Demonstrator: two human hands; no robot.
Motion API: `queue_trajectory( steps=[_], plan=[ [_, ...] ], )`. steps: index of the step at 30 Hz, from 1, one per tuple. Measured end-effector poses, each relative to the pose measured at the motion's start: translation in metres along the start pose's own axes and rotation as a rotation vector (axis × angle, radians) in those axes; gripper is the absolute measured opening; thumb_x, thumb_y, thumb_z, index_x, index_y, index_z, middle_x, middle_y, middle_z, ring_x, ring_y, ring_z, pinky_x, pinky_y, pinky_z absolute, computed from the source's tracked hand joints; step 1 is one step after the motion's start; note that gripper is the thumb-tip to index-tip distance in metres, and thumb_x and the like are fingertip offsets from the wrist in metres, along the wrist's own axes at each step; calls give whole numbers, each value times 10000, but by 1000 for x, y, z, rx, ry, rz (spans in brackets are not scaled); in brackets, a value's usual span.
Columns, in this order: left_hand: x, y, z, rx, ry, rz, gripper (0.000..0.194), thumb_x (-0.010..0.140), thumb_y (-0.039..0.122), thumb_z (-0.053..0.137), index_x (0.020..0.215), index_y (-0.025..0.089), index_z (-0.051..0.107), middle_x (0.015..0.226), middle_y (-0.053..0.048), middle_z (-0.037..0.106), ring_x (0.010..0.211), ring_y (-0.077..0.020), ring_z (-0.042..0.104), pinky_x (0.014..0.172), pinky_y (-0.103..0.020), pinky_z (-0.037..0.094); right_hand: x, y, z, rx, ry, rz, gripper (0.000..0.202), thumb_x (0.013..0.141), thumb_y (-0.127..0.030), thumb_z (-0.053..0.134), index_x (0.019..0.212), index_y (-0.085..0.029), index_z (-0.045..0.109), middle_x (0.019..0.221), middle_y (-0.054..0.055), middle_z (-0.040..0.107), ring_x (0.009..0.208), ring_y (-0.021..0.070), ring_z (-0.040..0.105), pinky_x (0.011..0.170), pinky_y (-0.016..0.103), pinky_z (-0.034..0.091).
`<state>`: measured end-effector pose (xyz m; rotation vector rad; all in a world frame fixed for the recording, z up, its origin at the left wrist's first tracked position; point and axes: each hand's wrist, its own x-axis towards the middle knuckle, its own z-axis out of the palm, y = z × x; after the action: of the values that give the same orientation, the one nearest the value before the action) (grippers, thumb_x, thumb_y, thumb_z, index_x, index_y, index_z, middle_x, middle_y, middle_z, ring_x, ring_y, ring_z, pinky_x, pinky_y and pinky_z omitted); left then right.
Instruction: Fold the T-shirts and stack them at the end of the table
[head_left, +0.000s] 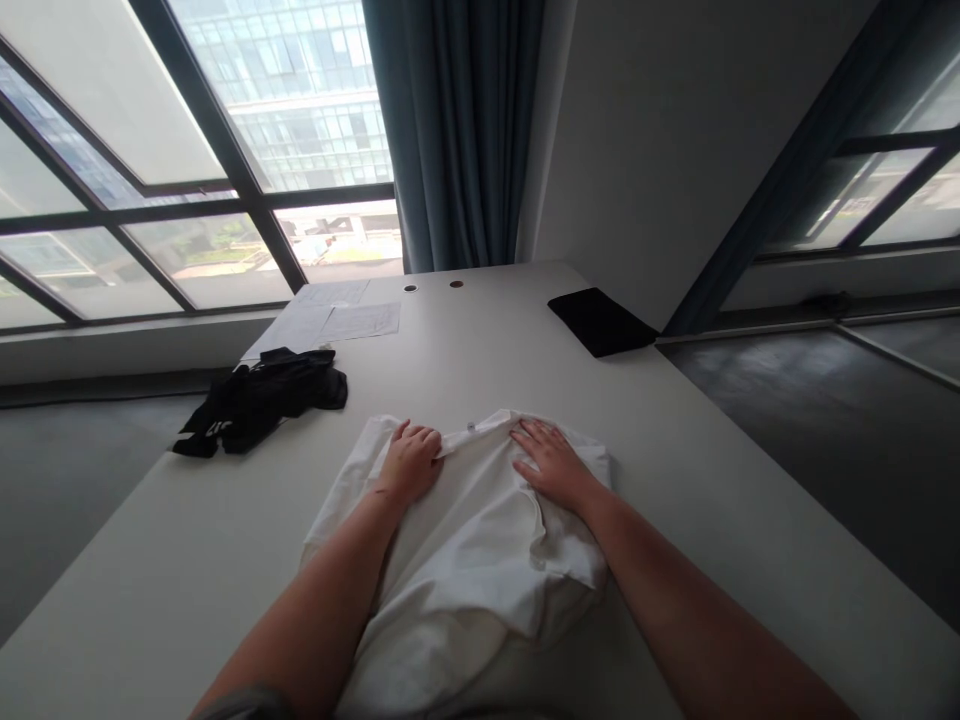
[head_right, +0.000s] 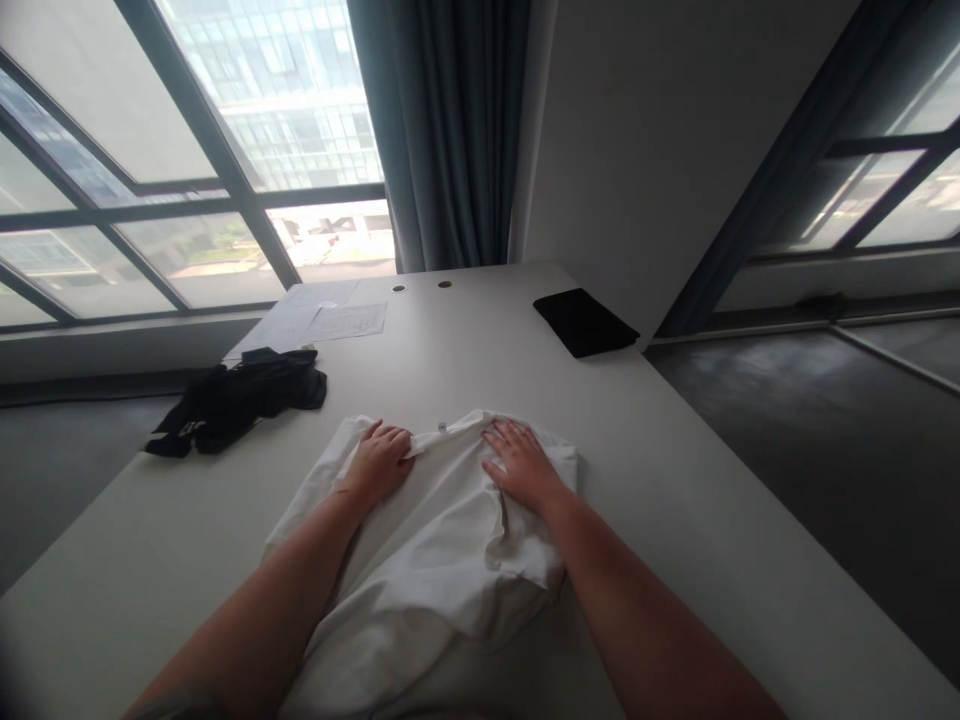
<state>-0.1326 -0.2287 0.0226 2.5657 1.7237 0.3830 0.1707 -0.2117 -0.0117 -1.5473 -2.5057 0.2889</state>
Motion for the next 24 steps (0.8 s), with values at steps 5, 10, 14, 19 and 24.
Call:
queue_trajectory(
  steps=[5,10,14,19,24],
  plan=[
    [2,2,-1,65,31,74,184,858,117,574,921,257,677,1130,-69,684,1091,-245,612,1142,-451,357,-1,0,-3,-3,-14,-7,590,998,-419,488,1534,-174,514,1652,148,370,1534,329,305,1257,535,198],
    [-9,14,-14,-1,107,80,107,944,248,565,973,250,667,1137,-71,688,1071,-240,632,1140,-450,364,-2,0,-4,2,-18,-10,591,996,-413,485,1530,-161,516,1649,162,369,1535,333,302,1252,538,205],
    [-18,27,-21,-95,-9,4,234,996,282,494,1168,237,647,999,-54,739,961,-228,692,991,-386,467,-2,0,-2,6,3,-37,584,988,-410,501,1518,-165,531,1641,161,385,1526,330,320,1250,536,211],
    [-21,28,-24,-78,-180,-99,341,927,350,602,1260,292,648,1269,-65,684,988,-243,715,893,-362,511,-2,1,1,3,21,-42,579,989,-414,498,1518,-183,534,1636,152,397,1521,326,327,1246,533,220],
    [-25,29,-33,-31,-225,-91,276,870,389,657,1127,288,670,1208,-53,683,896,-253,716,780,-368,520,-3,-1,-1,-2,17,-38,580,999,-435,483,1518,-182,535,1628,153,411,1510,328,343,1245,530,227]
  ],
)
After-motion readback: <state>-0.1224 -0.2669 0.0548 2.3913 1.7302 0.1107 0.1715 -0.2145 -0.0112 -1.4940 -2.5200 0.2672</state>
